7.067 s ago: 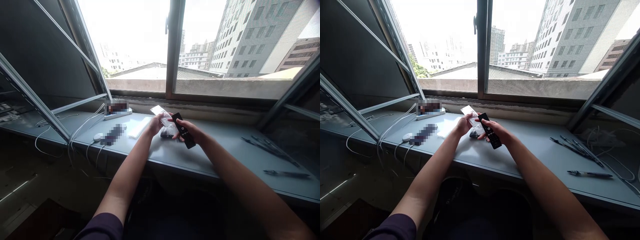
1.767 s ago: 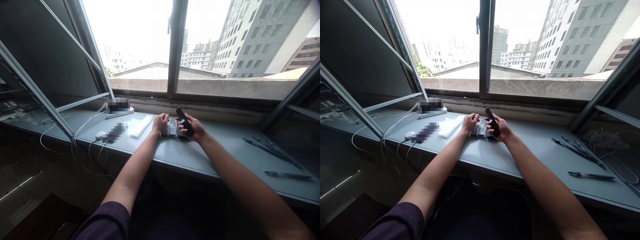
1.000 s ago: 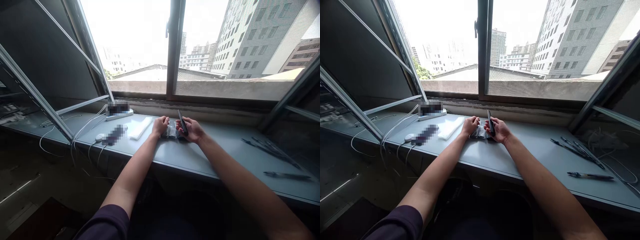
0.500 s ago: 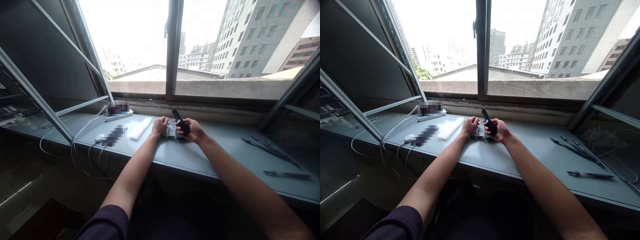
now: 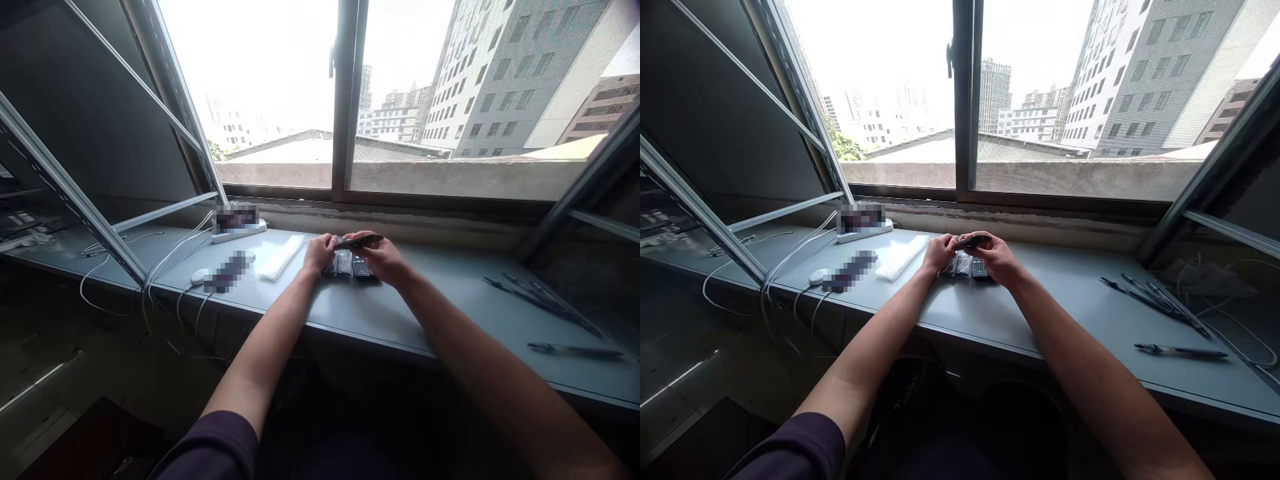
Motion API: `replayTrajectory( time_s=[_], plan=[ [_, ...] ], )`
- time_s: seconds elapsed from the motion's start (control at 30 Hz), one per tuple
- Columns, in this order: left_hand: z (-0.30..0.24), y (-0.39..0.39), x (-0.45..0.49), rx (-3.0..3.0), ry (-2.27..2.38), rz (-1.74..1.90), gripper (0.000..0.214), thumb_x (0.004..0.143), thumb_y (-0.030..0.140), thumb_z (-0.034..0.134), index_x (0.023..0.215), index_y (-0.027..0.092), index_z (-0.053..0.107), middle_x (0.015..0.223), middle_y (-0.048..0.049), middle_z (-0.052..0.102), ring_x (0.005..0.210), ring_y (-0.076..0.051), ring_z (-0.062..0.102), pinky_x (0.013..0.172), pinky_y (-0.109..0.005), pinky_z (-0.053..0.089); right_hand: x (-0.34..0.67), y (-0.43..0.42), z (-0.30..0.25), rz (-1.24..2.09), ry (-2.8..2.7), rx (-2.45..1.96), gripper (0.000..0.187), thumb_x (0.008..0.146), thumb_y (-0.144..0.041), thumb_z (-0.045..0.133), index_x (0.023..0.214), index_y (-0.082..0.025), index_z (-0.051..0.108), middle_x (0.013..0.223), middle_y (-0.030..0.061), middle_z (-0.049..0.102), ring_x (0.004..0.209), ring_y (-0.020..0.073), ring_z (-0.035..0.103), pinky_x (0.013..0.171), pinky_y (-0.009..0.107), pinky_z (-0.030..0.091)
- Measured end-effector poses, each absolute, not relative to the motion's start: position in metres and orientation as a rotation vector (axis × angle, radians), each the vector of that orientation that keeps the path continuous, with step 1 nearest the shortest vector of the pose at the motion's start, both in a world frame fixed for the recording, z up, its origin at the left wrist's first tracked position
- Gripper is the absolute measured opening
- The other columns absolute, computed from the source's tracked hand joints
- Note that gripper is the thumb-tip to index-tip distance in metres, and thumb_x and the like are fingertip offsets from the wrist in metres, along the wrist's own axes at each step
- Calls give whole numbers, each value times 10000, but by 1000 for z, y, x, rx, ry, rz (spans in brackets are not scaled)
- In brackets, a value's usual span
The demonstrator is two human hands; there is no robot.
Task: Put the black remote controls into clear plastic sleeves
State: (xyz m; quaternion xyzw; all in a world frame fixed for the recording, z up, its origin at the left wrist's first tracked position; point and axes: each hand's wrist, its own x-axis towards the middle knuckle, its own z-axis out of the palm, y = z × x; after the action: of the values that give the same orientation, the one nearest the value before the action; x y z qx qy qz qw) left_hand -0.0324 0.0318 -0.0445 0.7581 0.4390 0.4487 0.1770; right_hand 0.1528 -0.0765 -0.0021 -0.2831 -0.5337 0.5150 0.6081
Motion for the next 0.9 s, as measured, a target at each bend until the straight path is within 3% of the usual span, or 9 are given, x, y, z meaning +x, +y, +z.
replayTrajectory(
  time_s=[0.1, 0.2, 0.4, 0.57, 0.7, 0.8, 0.9],
  plan=[
    [-44, 32, -33, 2141, 1228, 1269, 326, 1082, 327, 571, 841, 225, 766, 828, -30, 806, 746, -187, 698, 730, -295, 477, 151, -79, 0, 1115, -1315, -666, 461, 604, -445, 1099, 940, -274, 835, 1333, 69, 809, 1275, 312, 727, 1153, 476, 527],
    [-45, 32, -33, 2130, 1212, 1286, 318, 1074, 312, 572, 836, 226, 764, 816, -26, 802, 733, -184, 695, 729, -296, 479, 151, -80, 0, 1096, -1343, -669, 483, 602, -475, 1097, 956, -281, 831, 1375, 76, 797, 1319, 327, 707, 1159, 492, 527],
    [-46, 31, -32, 2134, 1195, 1286, 353, 1102, 404, 560, 880, 236, 777, 843, -30, 813, 755, -186, 708, 765, -295, 511, 159, -67, -4, 954, -1255, -758, 505, 659, -471, 1052, 1068, -287, 818, 1126, 36, 845, 1152, 275, 751, 1129, 456, 545],
    [-47, 30, -30, 2150, 1171, 1281, 312, 1095, 389, 578, 923, 240, 792, 864, -33, 819, 798, -200, 734, 804, -306, 544, 179, -61, -6, 650, -1283, -1188, 447, 940, -498, 756, 1276, -204, 783, 1146, 97, 830, 1065, 297, 756, 1010, 460, 600],
    [-47, 32, -30, 2145, 1212, 1237, 268, 1080, 346, 596, 943, 244, 803, 898, -39, 830, 867, -211, 760, 874, -318, 569, 196, -56, -10, 358, -1367, -1691, 697, 1021, -377, 610, 1688, -195, 518, 1405, 149, 772, 1271, 350, 717, 1150, 474, 530],
    [-47, 33, -30, 2169, 1219, 1212, 217, 1060, 312, 628, 988, 243, 821, 964, -52, 842, 947, -229, 774, 943, -336, 581, 207, -51, -16, 322, -1449, -2014, 740, 1068, -363, 492, 1779, -200, 364, 1621, 160, 637, 1448, 362, 627, 1205, 461, 487],
    [-46, 31, -29, 2222, 1183, 1154, 186, 1037, 278, 660, 1063, 238, 840, 1085, -61, 850, 1060, -243, 775, 1027, -349, 577, 214, -47, -23, 359, -1451, -2155, 739, 1071, -379, 459, 1769, -153, 375, 1585, 238, 643, 1424, 419, 640, 1151, 531, 520]
  ],
)
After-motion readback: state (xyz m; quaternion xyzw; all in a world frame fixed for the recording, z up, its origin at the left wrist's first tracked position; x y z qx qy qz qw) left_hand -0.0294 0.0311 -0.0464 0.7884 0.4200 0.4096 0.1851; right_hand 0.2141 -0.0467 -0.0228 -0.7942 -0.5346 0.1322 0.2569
